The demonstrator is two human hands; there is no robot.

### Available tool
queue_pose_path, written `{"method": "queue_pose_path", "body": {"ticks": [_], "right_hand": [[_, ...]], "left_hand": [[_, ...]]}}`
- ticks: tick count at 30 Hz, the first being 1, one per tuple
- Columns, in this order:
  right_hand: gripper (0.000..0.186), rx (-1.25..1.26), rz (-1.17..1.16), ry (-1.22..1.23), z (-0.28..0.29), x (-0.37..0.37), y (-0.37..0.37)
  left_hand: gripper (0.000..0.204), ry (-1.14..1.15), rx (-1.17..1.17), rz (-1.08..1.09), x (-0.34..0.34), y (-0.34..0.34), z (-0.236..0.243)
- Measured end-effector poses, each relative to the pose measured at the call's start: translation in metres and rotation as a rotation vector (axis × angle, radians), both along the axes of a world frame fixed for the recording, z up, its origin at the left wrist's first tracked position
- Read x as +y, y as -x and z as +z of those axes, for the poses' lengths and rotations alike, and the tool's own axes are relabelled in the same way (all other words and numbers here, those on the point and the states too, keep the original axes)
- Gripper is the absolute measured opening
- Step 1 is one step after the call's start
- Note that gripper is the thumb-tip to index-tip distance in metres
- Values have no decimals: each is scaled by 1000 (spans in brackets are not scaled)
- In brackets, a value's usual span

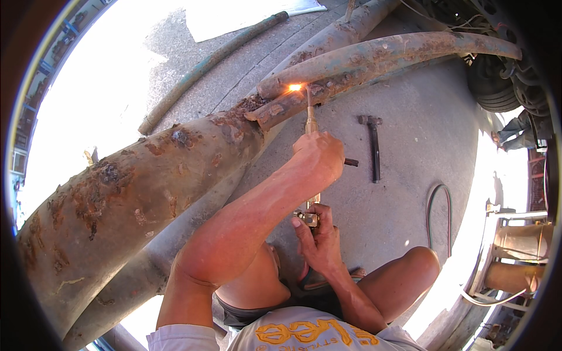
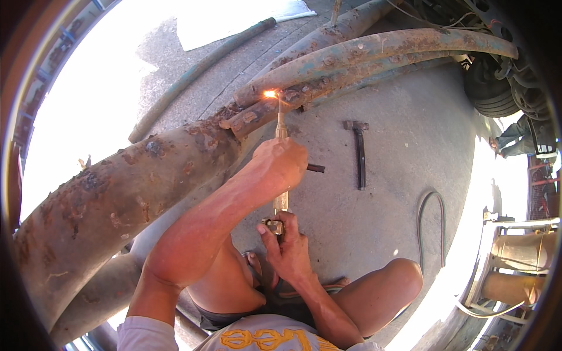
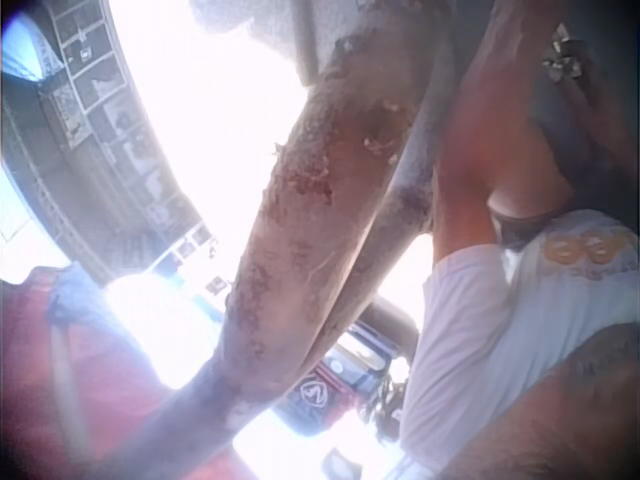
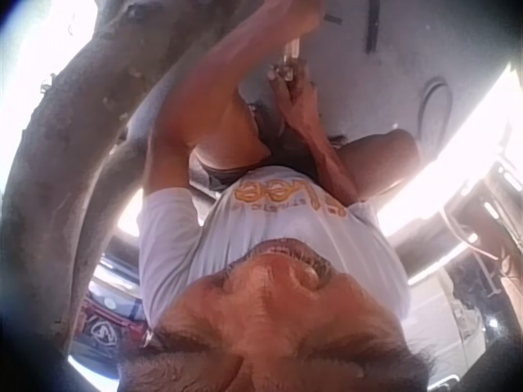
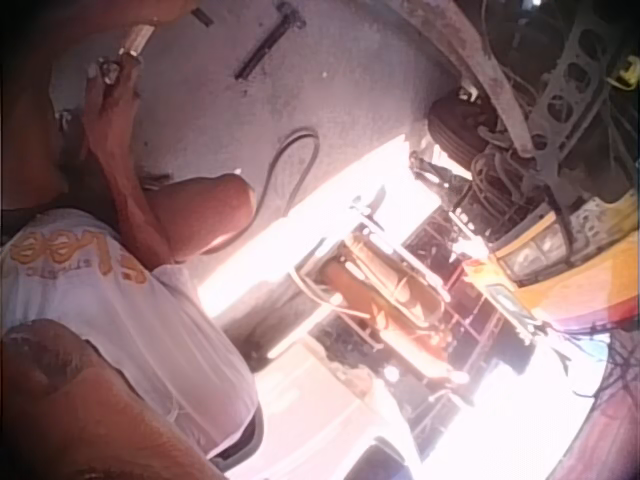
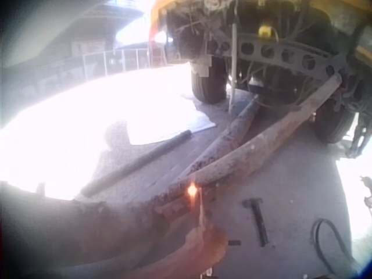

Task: The person uses a handheld torch to cut through a rusty metal pipe. They ignite the torch and apply the flame to the pipe, creating sparks as the metal melts. The person adjusts the torch position to continue cutting along the pipe.

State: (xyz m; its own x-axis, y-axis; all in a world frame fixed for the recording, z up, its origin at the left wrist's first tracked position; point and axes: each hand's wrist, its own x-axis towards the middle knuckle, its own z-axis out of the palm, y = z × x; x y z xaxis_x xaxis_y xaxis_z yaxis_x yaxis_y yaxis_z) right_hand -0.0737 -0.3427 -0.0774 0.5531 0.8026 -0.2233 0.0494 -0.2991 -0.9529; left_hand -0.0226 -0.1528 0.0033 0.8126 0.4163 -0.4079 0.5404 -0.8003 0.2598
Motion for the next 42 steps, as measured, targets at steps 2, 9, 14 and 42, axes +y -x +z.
{"method": "queue_pose_path", "body": {"ticks": [2, 9, 14, 42], "right_hand": [[34, 14, -4, 15, 2, 0, -1], [36, 20, -8, 45, 7, -2, -3], [37, 22, -6, 69, 9, -3, -4], [37, 32, 1, 104, 15, -6, -8]], "left_hand": [[16, 6, 3, -3, 0, 0, 1], [16, 9, 4, 3, 0, 1, 4], [16, 13, -20, 4, 0, 2, 3], [17, 16, 5, -6, 0, 0, 6]]}}
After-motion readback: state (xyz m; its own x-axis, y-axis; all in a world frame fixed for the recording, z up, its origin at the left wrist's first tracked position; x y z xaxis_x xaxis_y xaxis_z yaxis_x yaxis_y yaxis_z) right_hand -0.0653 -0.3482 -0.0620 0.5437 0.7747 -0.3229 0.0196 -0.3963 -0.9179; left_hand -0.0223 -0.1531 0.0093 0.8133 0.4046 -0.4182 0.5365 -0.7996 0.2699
